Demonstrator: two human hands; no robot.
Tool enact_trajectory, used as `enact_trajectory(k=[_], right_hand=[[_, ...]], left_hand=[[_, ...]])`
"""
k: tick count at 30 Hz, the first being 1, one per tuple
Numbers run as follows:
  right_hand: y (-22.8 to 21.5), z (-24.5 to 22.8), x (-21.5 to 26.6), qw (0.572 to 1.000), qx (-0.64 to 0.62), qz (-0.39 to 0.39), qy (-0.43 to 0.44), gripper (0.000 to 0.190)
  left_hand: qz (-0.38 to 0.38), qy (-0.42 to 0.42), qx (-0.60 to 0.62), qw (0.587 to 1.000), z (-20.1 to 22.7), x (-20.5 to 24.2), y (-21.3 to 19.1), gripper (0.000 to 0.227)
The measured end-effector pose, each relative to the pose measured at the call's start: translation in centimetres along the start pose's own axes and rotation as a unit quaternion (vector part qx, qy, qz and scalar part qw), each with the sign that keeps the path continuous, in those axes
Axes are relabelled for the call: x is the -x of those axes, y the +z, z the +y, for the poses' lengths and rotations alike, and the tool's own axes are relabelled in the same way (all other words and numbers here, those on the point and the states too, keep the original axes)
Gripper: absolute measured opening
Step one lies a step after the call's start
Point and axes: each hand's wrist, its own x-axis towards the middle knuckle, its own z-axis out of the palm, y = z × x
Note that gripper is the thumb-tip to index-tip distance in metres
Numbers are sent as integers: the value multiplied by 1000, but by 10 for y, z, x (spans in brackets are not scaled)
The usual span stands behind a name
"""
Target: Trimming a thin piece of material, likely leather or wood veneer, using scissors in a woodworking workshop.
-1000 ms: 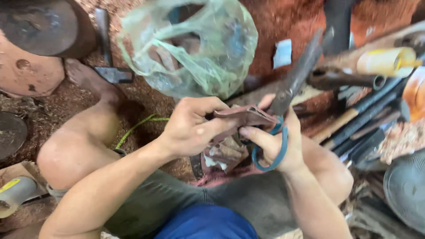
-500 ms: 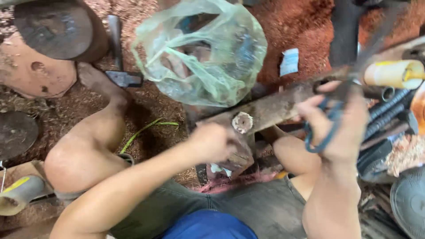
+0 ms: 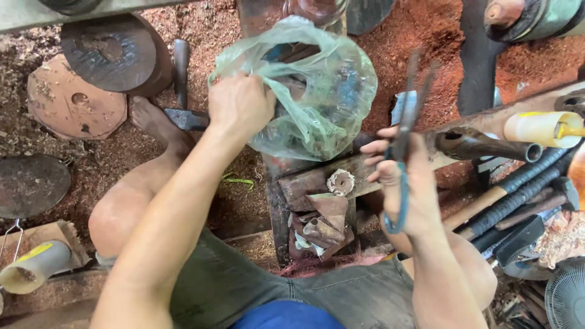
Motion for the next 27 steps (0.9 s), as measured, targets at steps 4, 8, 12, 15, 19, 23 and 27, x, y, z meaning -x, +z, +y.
enact_trajectory(k=[4, 8, 12, 15, 19, 23, 27], right_hand=[[5, 13, -1, 1000, 25, 4, 19, 61], [1, 10, -5, 1000, -7, 23, 7, 52], [6, -6, -8, 983, -172, 13, -57, 45], [17, -16, -11, 961, -269, -4, -57, 47], [25, 2, -7, 965, -262, 3, -5, 52], [40, -3, -4, 950, -305, -38, 61, 59], [46, -17, 4, 906, -404, -98, 75, 65]], left_hand=[[-41, -63, 38, 996, 0, -16, 31, 52], [97, -71, 297, 947, -5, -18, 1, 26], [48, -3, 766, 641, 1, -1, -80, 13], [9, -73, 562, 824, 26, 24, -104, 11], [24, 9, 193, 981, 23, 27, -105, 19], [-269, -5, 525, 808, 43, 48, -123, 24], [-231, 49, 730, 642, 52, 72, -46, 19]])
